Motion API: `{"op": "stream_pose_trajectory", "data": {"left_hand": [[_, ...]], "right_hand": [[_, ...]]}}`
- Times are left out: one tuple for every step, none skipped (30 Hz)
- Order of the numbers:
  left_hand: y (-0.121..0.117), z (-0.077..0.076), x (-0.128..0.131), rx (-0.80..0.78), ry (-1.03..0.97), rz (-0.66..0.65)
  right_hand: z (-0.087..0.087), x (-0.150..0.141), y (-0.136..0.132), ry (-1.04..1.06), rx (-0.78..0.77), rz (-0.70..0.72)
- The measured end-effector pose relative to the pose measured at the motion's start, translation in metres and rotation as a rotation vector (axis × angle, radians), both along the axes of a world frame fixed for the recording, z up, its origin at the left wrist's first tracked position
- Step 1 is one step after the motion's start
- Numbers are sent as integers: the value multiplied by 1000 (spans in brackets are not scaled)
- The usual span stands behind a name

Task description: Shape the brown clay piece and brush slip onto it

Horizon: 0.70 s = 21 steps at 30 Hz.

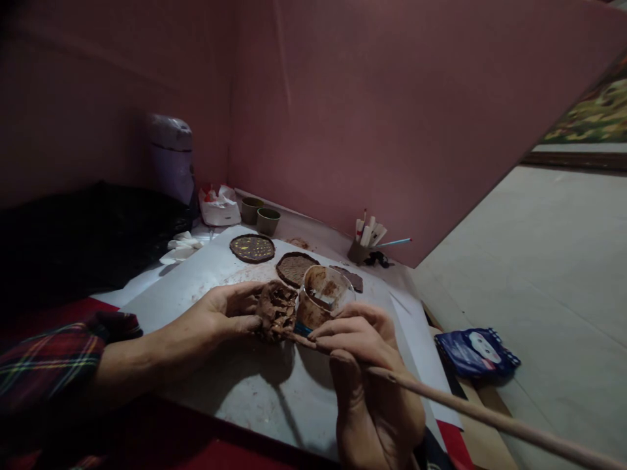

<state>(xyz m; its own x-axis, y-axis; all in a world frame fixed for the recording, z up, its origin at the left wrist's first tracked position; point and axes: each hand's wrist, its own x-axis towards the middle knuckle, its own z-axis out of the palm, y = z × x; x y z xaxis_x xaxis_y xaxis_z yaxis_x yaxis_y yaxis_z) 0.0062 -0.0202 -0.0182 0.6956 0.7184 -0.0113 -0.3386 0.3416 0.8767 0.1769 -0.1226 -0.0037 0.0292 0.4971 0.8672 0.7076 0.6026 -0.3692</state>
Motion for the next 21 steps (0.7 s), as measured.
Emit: {"op": "stream_pose_trajectory", "data": {"left_hand": [[0,0,0,4,10,-1],[0,1,0,8,17,-4],[0,1,0,12,23,-8],[0,1,-1,17,26,-11],[0,1,-1,22,30,-12],[0,1,-2,29,32,-15],[0,1,-2,35,35,-12],[0,1,-2,42,43,-5],[0,1,-2,49,54,11],[0,1,-3,59,66,30],[0,1,-3,67,76,50],[1,0,-3,77,81,67],[1,0,-2,88,79,77],[1,0,-2,98,71,77],[1,0,-2,104,57,70],[0,0,-2,105,38,60],[0,0,-2,103,21,54],[-1,0,-2,95,11,52],[-1,1,-2,82,5,54],[-2,2,-2,65,2,57],[-2,3,-2,48,1,66]], "right_hand": [[-1,1,-1,-49,-20,15],[-2,2,-1,-91,-42,29],[-3,3,-2,-124,-57,44],[-4,3,-2,-143,-65,61],[-6,3,-2,-151,-62,75],[-7,3,-1,-162,-54,89],[-7,3,-1,-173,-48,93],[-8,2,-1,-187,-41,94],[-8,1,-1,-199,-37,88],[-8,-1,-1,-201,-33,72],[-8,-3,0,-188,-24,48],[-8,-5,0,-162,-11,22],[-7,-8,0,-128,6,-4],[-7,-10,0,-97,25,-24],[-7,-12,-1,-69,39,-38],[-6,-12,-1,-43,50,-47],[-5,-11,-2,-16,60,-54],[-4,-8,-3,5,63,-55],[-3,-3,-4,20,51,-49],[-1,3,-6,37,54,-37],[1,10,-8,-7,-9,9]]}}
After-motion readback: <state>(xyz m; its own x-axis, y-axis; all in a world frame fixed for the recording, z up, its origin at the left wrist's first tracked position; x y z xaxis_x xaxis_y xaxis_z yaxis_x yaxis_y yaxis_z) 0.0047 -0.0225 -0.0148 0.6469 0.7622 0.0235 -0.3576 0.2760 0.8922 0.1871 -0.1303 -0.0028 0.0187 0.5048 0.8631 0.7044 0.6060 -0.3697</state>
